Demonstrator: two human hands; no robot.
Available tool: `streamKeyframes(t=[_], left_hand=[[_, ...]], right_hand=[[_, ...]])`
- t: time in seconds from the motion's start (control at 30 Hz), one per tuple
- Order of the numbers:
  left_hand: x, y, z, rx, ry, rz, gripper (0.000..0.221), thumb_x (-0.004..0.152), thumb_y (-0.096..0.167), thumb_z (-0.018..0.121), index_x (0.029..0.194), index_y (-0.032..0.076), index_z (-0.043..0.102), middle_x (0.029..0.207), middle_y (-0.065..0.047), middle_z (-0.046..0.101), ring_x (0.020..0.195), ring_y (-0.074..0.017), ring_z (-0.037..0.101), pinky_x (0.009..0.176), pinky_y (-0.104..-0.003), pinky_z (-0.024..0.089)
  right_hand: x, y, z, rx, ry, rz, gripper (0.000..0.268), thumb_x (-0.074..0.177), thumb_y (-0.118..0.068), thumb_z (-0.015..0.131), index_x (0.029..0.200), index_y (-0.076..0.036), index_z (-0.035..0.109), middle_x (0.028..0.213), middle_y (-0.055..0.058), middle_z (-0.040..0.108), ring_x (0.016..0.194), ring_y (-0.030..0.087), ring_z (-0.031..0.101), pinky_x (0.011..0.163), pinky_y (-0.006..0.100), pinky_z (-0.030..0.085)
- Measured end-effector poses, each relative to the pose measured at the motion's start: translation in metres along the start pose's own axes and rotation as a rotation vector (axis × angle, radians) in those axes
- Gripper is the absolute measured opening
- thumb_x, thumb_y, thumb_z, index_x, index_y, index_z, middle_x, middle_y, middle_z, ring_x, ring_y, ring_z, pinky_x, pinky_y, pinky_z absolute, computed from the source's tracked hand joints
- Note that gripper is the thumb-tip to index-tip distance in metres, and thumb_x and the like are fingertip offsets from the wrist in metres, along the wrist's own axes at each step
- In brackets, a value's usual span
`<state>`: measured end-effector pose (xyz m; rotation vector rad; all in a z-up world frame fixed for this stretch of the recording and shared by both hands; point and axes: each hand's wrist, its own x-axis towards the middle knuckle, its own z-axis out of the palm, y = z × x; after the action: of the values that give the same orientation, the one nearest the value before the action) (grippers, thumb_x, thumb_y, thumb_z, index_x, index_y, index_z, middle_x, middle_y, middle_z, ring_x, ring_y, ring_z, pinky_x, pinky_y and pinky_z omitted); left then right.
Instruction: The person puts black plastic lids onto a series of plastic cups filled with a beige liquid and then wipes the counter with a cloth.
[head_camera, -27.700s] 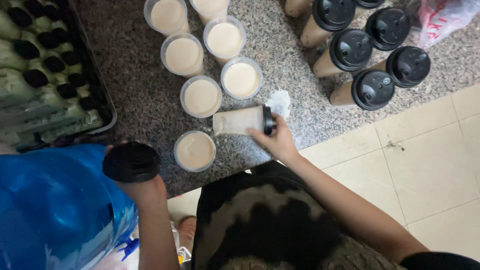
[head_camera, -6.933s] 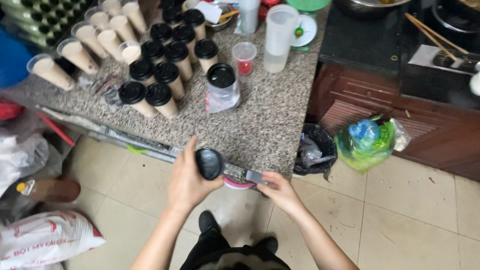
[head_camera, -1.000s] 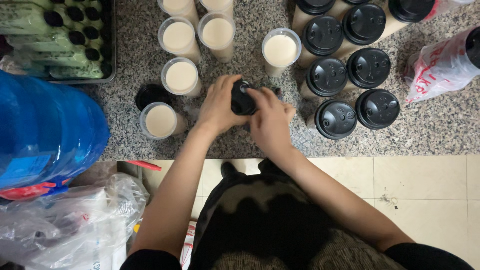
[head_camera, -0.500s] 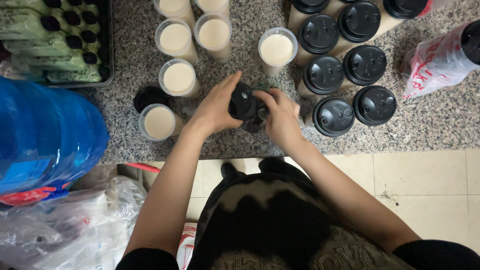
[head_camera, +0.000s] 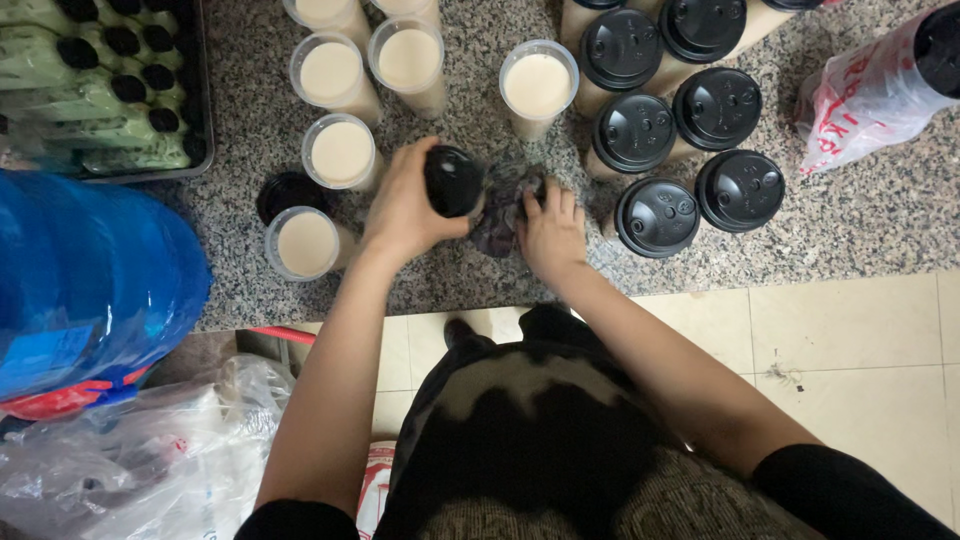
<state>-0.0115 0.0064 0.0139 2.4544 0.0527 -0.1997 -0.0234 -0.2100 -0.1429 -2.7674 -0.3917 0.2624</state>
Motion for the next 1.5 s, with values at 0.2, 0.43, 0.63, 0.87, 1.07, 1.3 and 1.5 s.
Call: streamKeyframes(t=[0.2, 0.43, 0.63, 0.87, 1.07, 1.3, 1.5], left_hand=[[-0.042, 0.011, -0.029, 0.006, 0.232, -0.006, 0.103, 0.057, 0.025, 0.096, 0.144, 0.000, 0.046, 0.139, -0.022, 0.056, 0.131, -0.0393, 0.055, 0.111, -0.044, 0.044], [-0.110, 0.027, -0.051, -0.044, 0.299, -0.179, 0.099, 0.061, 0.024, 0.093, 0.145, 0.001, 0.048, 0.139, -0.023, 0.056, 0.128, -0.0391, 0.059, 0.106, -0.044, 0.048], [-0.155, 0.029, -0.043, -0.072, 0.353, -0.324, 0.099, 0.059, 0.025, 0.094, 0.143, 0.001, 0.047, 0.139, -0.023, 0.056, 0.128, -0.0386, 0.057, 0.106, -0.045, 0.046], [-0.182, 0.016, -0.041, -0.105, 0.418, -0.420, 0.099, 0.058, 0.024, 0.093, 0.143, 0.002, 0.048, 0.135, -0.021, 0.058, 0.125, -0.0377, 0.059, 0.103, -0.045, 0.048], [-0.198, 0.013, -0.048, -0.115, 0.473, -0.483, 0.099, 0.058, 0.024, 0.093, 0.143, 0.003, 0.048, 0.131, -0.020, 0.059, 0.120, -0.0372, 0.061, 0.100, -0.044, 0.051], [-0.203, 0.013, -0.050, -0.135, 0.453, -0.531, 0.098, 0.058, 0.024, 0.092, 0.143, 0.006, 0.047, 0.131, -0.017, 0.059, 0.119, -0.0361, 0.062, 0.097, -0.044, 0.052], [-0.199, 0.011, -0.046, -0.136, 0.403, -0.487, 0.101, 0.057, 0.024, 0.093, 0.144, 0.006, 0.045, 0.136, -0.019, 0.056, 0.124, -0.0373, 0.058, 0.101, -0.045, 0.049]], right_hand=[[0.011, -0.005, 0.006, 0.252, 0.079, -0.101, 0.065, 0.102, -0.036, 0.056, 0.155, -0.003, 0.039, 0.165, 0.031, 0.024, 0.149, 0.051, 0.024, 0.125, 0.058, 0.024], [0.025, -0.074, 0.013, 0.209, -0.106, 0.083, 0.078, 0.094, -0.067, 0.054, 0.161, -0.034, 0.030, 0.165, 0.037, -0.008, 0.143, 0.069, -0.017, 0.112, 0.077, -0.007], [0.034, -0.097, 0.017, 0.137, -0.191, 0.165, 0.084, 0.089, -0.066, 0.057, 0.161, -0.031, 0.032, 0.162, 0.039, -0.011, 0.139, 0.072, -0.019, 0.109, 0.080, -0.008], [0.051, -0.108, 0.084, -0.010, 0.028, 0.037, 0.062, 0.101, -0.040, 0.052, 0.158, -0.020, 0.042, 0.162, 0.040, 0.008, 0.145, 0.069, -0.002, 0.113, 0.079, -0.001], [0.054, -0.099, 0.091, 0.212, 0.079, -0.024, 0.042, 0.114, -0.032, 0.044, 0.152, -0.021, 0.056, 0.170, 0.024, 0.028, 0.161, 0.054, 0.013, 0.129, 0.074, 0.004], [0.029, -0.122, 0.040, -0.044, -0.176, -0.204, 0.055, 0.101, -0.048, 0.047, 0.155, -0.037, 0.043, 0.170, 0.016, 0.011, 0.151, 0.057, -0.004, 0.108, 0.085, -0.003], [0.021, -0.087, 0.007, -0.144, -0.266, -0.196, 0.069, 0.097, -0.062, 0.045, 0.160, -0.041, 0.027, 0.172, 0.012, 0.002, 0.151, 0.056, -0.008, 0.108, 0.083, -0.004]])
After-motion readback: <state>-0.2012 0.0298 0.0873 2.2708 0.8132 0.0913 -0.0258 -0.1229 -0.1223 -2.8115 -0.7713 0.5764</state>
